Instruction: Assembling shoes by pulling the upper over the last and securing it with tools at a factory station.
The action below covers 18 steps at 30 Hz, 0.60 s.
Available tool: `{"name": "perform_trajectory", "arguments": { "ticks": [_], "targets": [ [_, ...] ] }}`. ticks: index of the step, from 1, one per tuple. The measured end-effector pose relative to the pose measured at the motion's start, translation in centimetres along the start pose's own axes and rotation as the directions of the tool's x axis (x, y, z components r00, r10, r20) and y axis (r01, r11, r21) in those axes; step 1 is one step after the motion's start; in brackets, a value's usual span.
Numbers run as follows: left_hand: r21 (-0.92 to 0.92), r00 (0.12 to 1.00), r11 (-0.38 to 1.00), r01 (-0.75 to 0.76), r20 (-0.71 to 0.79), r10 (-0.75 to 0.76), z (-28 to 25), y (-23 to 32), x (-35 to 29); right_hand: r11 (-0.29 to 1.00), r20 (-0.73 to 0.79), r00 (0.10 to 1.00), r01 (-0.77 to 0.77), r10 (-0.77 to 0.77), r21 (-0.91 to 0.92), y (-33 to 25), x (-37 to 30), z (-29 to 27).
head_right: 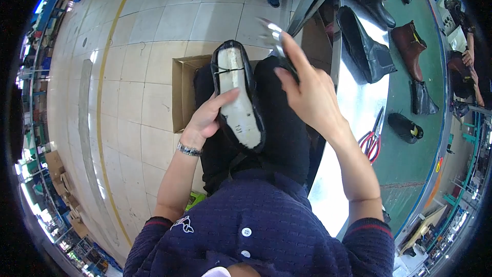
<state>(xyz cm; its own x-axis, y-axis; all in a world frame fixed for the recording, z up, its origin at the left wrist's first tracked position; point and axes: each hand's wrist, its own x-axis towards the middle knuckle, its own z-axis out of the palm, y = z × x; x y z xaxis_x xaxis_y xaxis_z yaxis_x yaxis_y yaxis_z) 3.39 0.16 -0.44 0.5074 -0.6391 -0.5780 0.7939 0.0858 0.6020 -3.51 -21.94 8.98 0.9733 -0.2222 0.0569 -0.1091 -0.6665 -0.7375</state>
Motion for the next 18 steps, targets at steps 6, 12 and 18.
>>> {"name": "perform_trajectory", "arguments": {
  "ticks": [6,12,18],
  "targets": [
    [0.108,0.989,0.985,-0.138,0.071,0.131,0.9,-1.1,-3.2,0.677,0.258,0.828,-0.557,0.498,0.480,4.8,-8.9,-1.1],
    [0.175,0.965,0.972,-0.154,0.236,0.111,-0.9,-7.7,-3.1,0.211,0.406,0.872,-0.466,0.274,0.859,4.2,-11.4,2.6],
    [0.251,0.841,0.886,-0.390,0.488,0.232,-4.0,-10.0,-3.2,0.470,0.593,0.776,-0.614,0.214,0.634,5.0,-12.4,3.7]
  ]
}}
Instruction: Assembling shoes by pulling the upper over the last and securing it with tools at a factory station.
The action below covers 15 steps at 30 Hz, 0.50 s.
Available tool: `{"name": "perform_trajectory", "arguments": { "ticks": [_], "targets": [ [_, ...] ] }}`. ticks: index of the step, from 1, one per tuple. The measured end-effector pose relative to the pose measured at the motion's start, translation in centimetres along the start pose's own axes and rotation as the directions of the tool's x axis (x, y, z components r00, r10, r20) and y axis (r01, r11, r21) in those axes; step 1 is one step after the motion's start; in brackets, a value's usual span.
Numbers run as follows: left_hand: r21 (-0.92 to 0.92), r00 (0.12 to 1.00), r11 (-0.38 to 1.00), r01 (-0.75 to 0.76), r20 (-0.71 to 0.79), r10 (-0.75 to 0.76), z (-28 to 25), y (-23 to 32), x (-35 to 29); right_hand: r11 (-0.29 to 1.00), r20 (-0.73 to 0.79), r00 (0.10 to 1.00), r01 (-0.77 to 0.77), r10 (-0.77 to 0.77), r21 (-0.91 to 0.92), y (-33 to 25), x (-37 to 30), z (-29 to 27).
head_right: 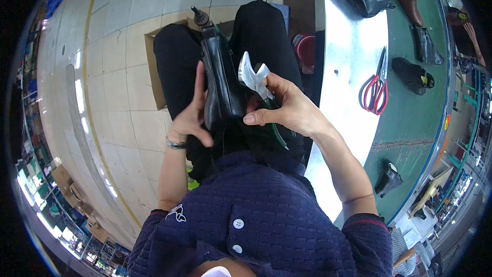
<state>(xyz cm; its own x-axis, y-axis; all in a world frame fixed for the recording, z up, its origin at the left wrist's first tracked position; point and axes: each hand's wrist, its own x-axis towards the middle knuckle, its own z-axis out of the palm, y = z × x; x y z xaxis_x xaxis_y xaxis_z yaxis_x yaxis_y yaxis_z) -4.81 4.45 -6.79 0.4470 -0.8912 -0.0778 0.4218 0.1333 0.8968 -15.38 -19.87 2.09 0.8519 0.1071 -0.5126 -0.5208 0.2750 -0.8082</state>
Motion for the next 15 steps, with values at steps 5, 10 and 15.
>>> {"name": "perform_trajectory", "arguments": {
  "ticks": [5,10,15],
  "targets": [
    [-0.209,0.966,0.973,0.100,-0.214,-0.145,0.1,2.2,1.7,0.995,0.189,0.977,-0.104,0.100,0.008,0.2,0.2,1.3],
    [-0.052,0.886,0.995,0.088,-0.453,-0.102,3.1,3.5,3.6,0.982,0.277,0.945,-0.188,0.174,0.024,1.1,0.2,1.9],
    [-0.124,0.864,0.990,0.074,-0.487,-0.126,4.8,3.9,3.8,0.979,0.259,0.945,-0.183,0.201,-0.092,0.4,-1.0,1.5]
  ]
}}
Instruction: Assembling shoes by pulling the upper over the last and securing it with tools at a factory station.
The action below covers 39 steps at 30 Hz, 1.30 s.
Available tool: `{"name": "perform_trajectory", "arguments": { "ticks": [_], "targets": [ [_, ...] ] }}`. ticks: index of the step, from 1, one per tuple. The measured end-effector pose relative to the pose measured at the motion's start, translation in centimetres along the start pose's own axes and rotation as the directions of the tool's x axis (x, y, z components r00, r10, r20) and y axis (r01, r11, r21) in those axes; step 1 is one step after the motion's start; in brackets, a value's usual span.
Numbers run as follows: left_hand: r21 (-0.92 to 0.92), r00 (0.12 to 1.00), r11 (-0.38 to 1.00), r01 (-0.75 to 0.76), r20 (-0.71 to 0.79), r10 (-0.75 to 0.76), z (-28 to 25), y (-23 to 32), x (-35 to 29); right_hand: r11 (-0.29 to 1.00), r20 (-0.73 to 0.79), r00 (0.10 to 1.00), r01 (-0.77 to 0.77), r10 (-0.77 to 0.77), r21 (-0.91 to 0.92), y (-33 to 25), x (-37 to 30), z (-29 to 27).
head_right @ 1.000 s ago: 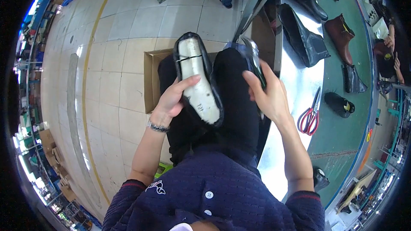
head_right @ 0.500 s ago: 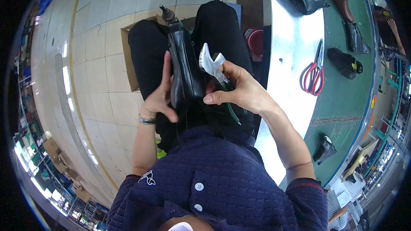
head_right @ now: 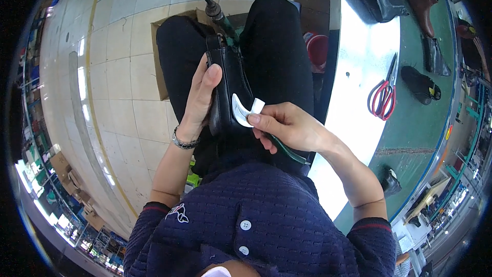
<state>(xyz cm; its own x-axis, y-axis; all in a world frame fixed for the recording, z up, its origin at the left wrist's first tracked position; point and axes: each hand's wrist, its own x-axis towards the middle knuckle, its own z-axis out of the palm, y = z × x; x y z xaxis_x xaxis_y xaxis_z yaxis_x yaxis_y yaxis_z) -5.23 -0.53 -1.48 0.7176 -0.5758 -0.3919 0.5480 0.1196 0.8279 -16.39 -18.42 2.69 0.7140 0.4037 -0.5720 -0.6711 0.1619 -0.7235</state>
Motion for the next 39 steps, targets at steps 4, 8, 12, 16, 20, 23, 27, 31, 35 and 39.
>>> {"name": "perform_trajectory", "arguments": {
  "ticks": [4,8,12,16,20,23,27,31,35,39],
  "targets": [
    [0.014,0.997,0.998,-0.055,-0.058,0.056,0.7,-0.5,-0.3,0.953,-0.048,0.990,-0.142,0.134,-0.267,-1.1,-0.5,0.5],
    [0.053,0.991,0.996,-0.073,-0.109,0.079,1.2,-1.0,-0.9,0.847,-0.093,0.981,-0.192,0.167,-0.496,-2.9,-0.9,0.8],
    [0.043,0.985,0.995,-0.093,-0.145,0.098,1.3,-1.2,-0.7,0.672,-0.076,0.987,-0.153,0.144,-0.725,-4.1,-0.6,1.0],
    [0.010,0.979,0.994,-0.110,-0.171,0.110,0.6,-1.4,-0.1,0.463,-0.170,0.983,-0.186,0.076,-0.867,-6.0,0.1,2.4],
    [0.042,0.970,0.992,-0.117,-0.210,0.123,0.2,-1.4,0.5,0.740,-0.218,0.935,-0.355,0.280,-0.572,-5.8,0.7,2.4],
    [0.039,0.967,0.989,-0.142,-0.209,0.147,0.0,-1.7,0.8,0.836,-0.253,0.964,-0.201,0.078,-0.511,-3.1,0.6,3.1],
    [-0.018,0.966,0.988,-0.155,-0.211,0.147,-0.4,-1.3,0.7,0.820,-0.323,0.946,-0.176,-0.012,-0.544,-1.8,0.8,3.8],
    [-0.087,0.976,0.989,-0.117,-0.196,0.098,-0.7,-1.3,0.4,0.927,-0.216,0.976,-0.054,-0.029,-0.370,-0.7,0.4,2.7],
    [-0.083,0.970,0.987,-0.138,-0.214,0.118,-0.3,-1.1,0.4,0.790,-0.174,0.967,0.041,-0.185,-0.612,0.7,-0.6,2.8],
    [-0.073,0.961,0.984,-0.165,-0.236,0.143,0.4,-1.4,0.4,0.583,-0.254,0.883,0.026,-0.394,-0.812,1.7,-0.4,4.4]
  ]
}}
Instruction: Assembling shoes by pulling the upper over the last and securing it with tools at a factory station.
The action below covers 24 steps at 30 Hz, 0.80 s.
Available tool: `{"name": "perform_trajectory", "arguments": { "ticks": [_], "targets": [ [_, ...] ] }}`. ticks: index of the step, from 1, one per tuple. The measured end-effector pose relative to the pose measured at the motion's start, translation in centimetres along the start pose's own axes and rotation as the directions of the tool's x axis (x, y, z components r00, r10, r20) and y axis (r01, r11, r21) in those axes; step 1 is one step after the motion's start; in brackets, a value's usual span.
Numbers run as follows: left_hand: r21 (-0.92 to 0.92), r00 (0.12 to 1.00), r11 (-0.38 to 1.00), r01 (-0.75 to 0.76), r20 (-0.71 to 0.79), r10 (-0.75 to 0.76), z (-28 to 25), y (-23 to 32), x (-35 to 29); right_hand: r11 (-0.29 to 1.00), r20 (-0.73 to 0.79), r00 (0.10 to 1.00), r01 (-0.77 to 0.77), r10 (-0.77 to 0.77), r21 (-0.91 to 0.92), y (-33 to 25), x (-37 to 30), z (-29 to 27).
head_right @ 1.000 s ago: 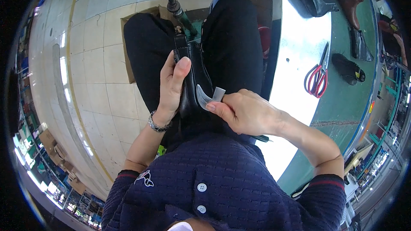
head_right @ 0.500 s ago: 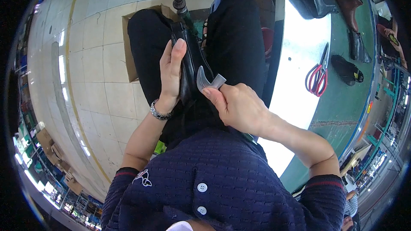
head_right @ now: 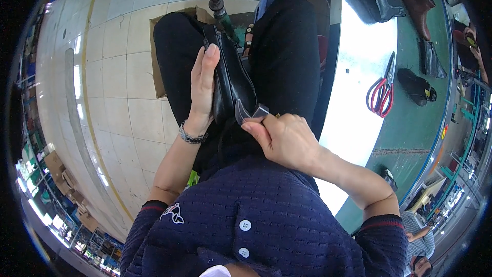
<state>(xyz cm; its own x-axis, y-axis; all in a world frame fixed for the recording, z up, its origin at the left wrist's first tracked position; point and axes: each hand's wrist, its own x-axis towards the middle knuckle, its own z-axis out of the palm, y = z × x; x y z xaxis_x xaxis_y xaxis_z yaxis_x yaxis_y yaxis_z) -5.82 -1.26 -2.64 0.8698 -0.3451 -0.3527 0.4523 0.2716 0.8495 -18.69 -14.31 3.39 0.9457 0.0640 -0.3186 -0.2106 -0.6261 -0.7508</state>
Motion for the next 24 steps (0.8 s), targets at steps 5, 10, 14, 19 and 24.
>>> {"name": "perform_trajectory", "arguments": {
  "ticks": [5,10,14,19,24],
  "targets": [
    [0.053,0.998,0.999,-0.006,0.066,0.002,-1.3,-0.7,-0.5,0.991,0.074,0.995,-0.060,0.069,-0.121,-0.5,-0.2,-1.4],
    [0.066,0.994,0.997,-0.032,0.108,0.025,-1.0,-0.6,-1.6,0.815,0.470,0.859,-0.414,0.203,0.406,0.9,1.1,-3.8],
    [0.120,0.991,0.992,-0.039,0.128,0.023,-1.0,-0.9,-2.1,0.793,0.612,0.779,-0.456,0.136,0.404,1.5,2.3,-4.2],
    [0.154,0.994,0.987,-0.039,0.107,0.022,-1.0,-1.2,-2.3,0.931,0.619,0.780,-0.289,0.093,0.224,0.7,3.4,-5.3],
    [0.129,0.996,0.991,-0.024,0.085,0.013,-0.7,-0.3,-2.5,0.976,0.525,0.849,0.065,0.055,-0.207,-1.8,4.4,-6.6]
  ]
}}
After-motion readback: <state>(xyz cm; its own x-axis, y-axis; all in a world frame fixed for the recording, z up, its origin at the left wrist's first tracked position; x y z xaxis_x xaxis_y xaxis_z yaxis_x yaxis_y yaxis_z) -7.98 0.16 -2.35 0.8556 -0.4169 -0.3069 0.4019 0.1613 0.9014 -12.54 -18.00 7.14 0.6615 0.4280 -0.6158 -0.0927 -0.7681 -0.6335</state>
